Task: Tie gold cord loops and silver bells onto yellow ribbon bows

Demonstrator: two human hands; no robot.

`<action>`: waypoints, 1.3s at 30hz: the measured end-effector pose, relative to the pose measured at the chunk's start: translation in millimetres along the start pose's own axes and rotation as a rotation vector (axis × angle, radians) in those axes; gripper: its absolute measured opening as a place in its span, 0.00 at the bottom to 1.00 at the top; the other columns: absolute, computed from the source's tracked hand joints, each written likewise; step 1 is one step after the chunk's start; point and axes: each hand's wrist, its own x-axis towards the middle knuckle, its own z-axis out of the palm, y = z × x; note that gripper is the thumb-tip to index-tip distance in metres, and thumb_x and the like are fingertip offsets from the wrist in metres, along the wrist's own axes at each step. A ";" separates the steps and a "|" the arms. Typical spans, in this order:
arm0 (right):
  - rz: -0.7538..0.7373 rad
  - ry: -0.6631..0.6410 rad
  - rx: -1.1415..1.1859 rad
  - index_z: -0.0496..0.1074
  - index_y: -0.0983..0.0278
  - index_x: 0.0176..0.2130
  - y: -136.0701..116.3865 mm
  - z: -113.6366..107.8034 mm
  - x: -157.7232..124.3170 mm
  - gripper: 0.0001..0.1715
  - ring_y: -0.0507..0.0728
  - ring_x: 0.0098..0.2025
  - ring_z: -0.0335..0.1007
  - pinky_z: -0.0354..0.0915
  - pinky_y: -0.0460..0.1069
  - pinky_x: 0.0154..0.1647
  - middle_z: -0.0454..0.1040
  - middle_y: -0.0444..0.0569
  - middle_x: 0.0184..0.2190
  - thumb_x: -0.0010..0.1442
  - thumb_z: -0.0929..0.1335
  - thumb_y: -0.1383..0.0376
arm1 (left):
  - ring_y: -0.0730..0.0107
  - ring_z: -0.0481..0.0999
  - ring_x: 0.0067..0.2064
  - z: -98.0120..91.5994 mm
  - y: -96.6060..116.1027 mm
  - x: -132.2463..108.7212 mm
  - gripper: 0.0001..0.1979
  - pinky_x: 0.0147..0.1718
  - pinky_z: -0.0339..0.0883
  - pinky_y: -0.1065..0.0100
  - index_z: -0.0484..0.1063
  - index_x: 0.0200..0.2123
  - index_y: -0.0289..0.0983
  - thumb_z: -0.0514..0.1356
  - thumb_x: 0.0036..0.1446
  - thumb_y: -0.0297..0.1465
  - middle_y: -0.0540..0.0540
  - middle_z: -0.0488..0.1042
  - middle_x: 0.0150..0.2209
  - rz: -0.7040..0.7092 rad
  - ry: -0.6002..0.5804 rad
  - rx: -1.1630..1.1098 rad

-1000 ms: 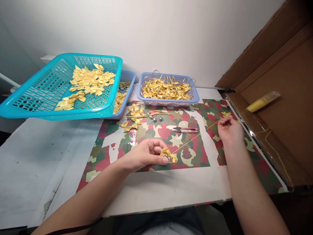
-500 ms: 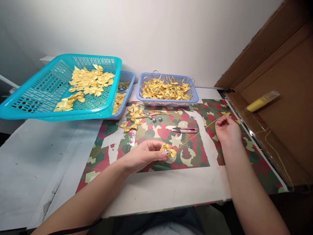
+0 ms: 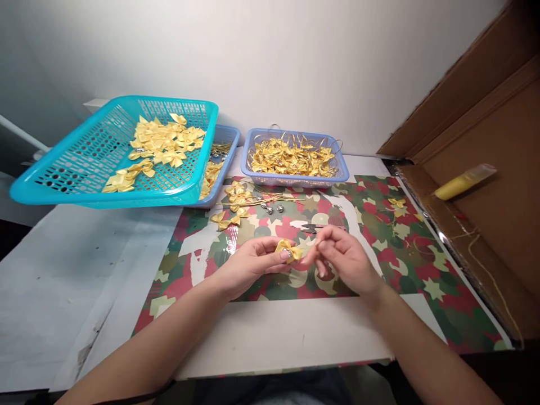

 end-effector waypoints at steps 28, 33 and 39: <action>-0.261 0.092 -0.476 0.66 0.60 0.36 10.2 11.0 -9.9 0.08 0.51 0.22 0.64 0.62 0.45 0.20 0.74 0.45 0.25 0.67 0.62 0.60 | 0.57 0.79 0.48 -1.9 -5.2 -0.5 0.14 0.48 0.70 0.59 0.77 0.44 0.36 0.66 0.55 0.35 0.40 0.81 0.44 0.047 -0.043 0.008; -0.157 0.069 -0.280 0.65 0.60 0.36 13.4 10.2 -6.6 0.09 0.52 0.30 0.72 0.70 0.47 0.31 0.79 0.47 0.31 0.67 0.63 0.58 | 0.58 0.80 0.45 -0.2 -5.0 -0.1 0.15 0.49 0.69 0.59 0.77 0.45 0.36 0.67 0.54 0.35 0.40 0.82 0.41 0.078 -0.024 0.024; -0.075 0.110 -0.005 0.65 0.61 0.34 10.1 5.9 1.7 0.13 0.50 0.26 0.70 0.70 0.45 0.31 0.79 0.46 0.28 0.63 0.67 0.56 | 0.74 0.75 0.32 -5.5 -4.9 0.9 0.14 0.35 0.70 0.71 0.79 0.41 0.37 0.69 0.50 0.34 0.48 0.80 0.33 0.098 0.048 0.077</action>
